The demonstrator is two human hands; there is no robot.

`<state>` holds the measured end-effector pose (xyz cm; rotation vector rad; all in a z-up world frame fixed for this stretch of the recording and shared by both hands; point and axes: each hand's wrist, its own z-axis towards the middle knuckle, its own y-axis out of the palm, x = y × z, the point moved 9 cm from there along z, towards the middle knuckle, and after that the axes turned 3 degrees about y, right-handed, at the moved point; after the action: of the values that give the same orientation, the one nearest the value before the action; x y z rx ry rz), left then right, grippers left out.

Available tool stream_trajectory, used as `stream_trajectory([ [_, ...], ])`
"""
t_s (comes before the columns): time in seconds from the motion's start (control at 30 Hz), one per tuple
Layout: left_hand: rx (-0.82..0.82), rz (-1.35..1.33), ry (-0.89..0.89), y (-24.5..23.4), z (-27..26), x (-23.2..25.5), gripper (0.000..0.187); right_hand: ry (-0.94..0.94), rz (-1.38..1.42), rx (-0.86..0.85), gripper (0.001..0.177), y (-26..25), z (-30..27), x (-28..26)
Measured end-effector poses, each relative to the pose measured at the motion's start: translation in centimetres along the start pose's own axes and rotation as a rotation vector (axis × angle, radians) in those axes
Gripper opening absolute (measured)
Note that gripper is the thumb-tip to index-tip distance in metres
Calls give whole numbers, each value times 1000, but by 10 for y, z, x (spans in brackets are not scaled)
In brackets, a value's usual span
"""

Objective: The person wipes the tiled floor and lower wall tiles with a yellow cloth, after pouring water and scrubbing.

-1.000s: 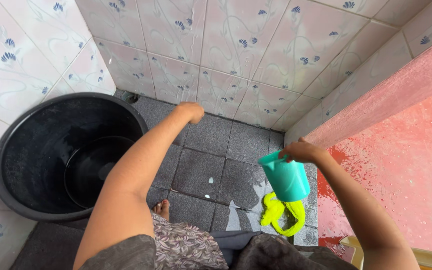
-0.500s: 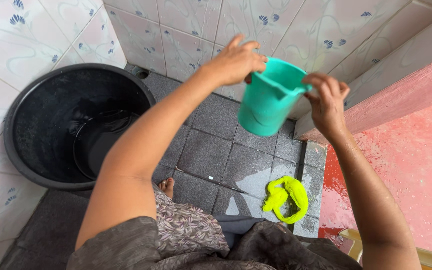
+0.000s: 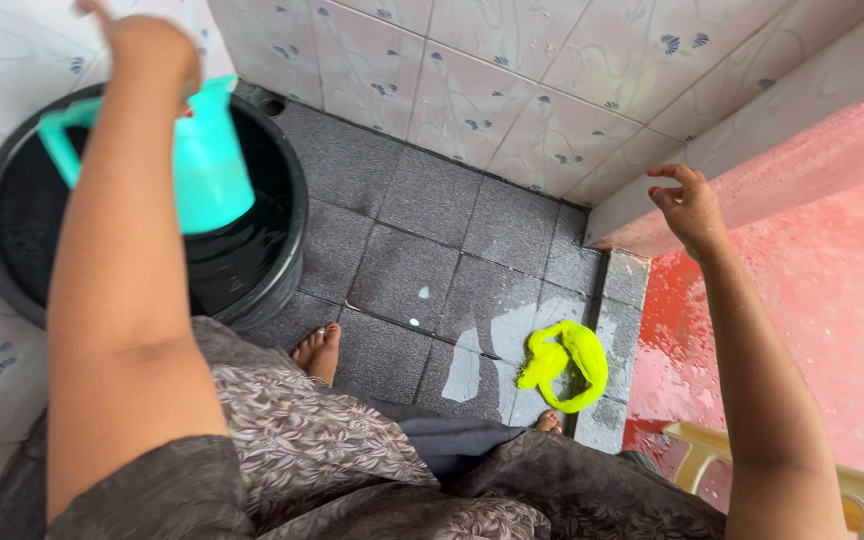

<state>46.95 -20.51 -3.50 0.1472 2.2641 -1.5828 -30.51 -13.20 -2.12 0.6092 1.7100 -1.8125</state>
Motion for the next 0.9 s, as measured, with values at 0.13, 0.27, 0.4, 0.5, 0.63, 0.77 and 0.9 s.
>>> stream_trajectory([
  [0.13,-16,-47,-75,50,33,-28,51,151,70,-59,34,11,5,42],
  [0.27,104,-91,18,30,41,0,50,89,-20,-118,35,32,8,53],
  [0.4,171,-253,391,-18,16,92,45,157,-243,-241,40,59,5,90],
  [0.5,73,-223,511,-16,-3,160,44,27,-672,-272,50,92,-12,122],
  [0.63,-94,32,681,34,-49,270,42,444,-915,-564,62,152,-66,212],
  [0.77,-271,69,859,81,-86,353,38,515,-926,-769,80,205,-159,255],
  [0.9,-172,139,912,131,-91,408,30,489,-1013,-858,94,225,-234,270],
])
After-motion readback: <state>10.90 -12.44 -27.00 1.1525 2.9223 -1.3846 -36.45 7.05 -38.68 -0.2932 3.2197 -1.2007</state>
